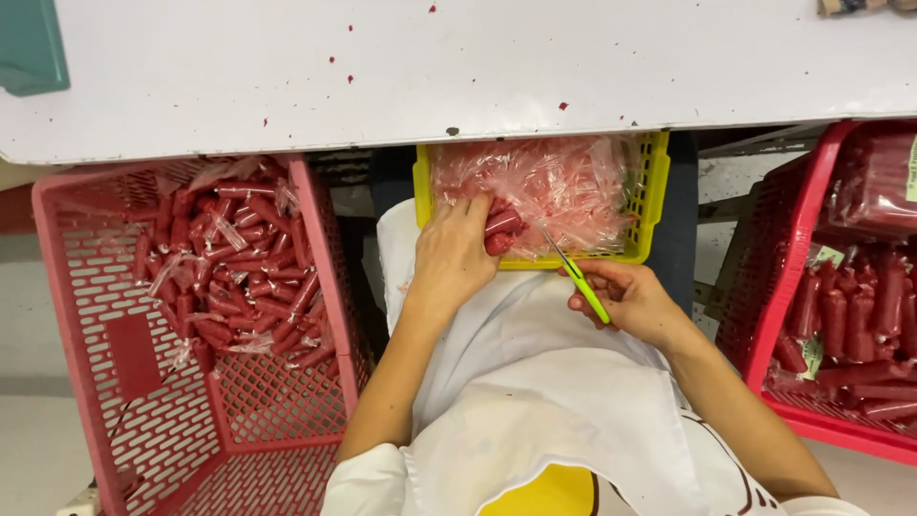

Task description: The person is using scissors to cut the plastic strings connecting small sausages and then placing the separated sausages into a pink basket.

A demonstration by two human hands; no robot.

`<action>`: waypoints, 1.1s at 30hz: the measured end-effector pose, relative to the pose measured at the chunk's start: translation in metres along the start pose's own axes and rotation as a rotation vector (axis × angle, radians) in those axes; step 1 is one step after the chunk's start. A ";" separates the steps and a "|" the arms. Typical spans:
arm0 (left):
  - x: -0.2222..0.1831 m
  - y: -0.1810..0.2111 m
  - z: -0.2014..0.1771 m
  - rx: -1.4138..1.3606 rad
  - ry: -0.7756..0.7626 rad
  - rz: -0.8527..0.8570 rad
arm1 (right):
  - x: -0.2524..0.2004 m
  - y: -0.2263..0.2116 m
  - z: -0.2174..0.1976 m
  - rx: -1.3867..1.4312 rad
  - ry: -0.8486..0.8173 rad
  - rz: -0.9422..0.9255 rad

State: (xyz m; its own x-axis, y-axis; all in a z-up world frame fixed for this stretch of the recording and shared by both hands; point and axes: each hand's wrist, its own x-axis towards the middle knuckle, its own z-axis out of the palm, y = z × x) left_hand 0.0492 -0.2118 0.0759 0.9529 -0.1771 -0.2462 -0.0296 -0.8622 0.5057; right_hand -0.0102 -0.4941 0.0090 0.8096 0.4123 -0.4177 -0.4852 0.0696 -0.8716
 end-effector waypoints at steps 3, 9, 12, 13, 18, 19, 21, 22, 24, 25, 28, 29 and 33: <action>0.003 0.003 -0.008 -0.160 -0.070 -0.102 | -0.001 0.011 -0.003 -0.050 0.037 -0.026; 0.005 0.011 -0.003 -0.325 -0.201 -0.201 | 0.009 0.014 0.000 -0.179 0.053 -0.110; 0.005 0.010 -0.001 -0.336 -0.195 -0.188 | 0.014 0.025 -0.003 -0.095 0.045 -0.070; 0.005 0.009 -0.001 -0.351 -0.174 -0.188 | 0.016 0.032 -0.006 -0.031 0.034 -0.017; 0.005 -0.011 0.013 -0.411 -0.135 -0.254 | -0.001 0.001 0.001 -0.012 0.031 0.064; 0.007 -0.016 0.018 -0.468 -0.106 -0.271 | -0.004 -0.001 0.002 -0.019 0.025 0.069; 0.008 -0.020 0.031 -0.533 -0.098 -0.271 | 0.005 0.035 -0.010 -0.083 0.029 0.024; 0.008 -0.021 0.037 -0.602 -0.089 -0.271 | 0.010 0.053 -0.016 -0.150 0.031 -0.019; 0.006 -0.017 0.038 -0.647 -0.082 -0.246 | 0.016 0.042 -0.010 -0.129 0.056 -0.034; 0.003 -0.016 0.039 -0.695 -0.072 -0.232 | 0.018 0.038 -0.005 -0.110 0.070 -0.041; 0.002 -0.012 0.043 -0.702 -0.052 -0.183 | 0.018 0.035 -0.003 -0.061 0.077 -0.048; 0.003 -0.013 0.041 -0.700 -0.053 -0.184 | 0.017 0.033 -0.003 -0.059 0.077 -0.047; 0.002 -0.019 0.037 -0.711 -0.066 -0.147 | 0.010 0.020 -0.004 -0.007 0.045 0.007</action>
State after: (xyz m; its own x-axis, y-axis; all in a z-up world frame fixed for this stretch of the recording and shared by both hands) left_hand 0.0407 -0.2130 0.0351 0.9112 -0.1308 -0.3906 0.3217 -0.3663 0.8731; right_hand -0.0103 -0.4917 -0.0132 0.8204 0.3717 -0.4345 -0.4885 0.0610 -0.8704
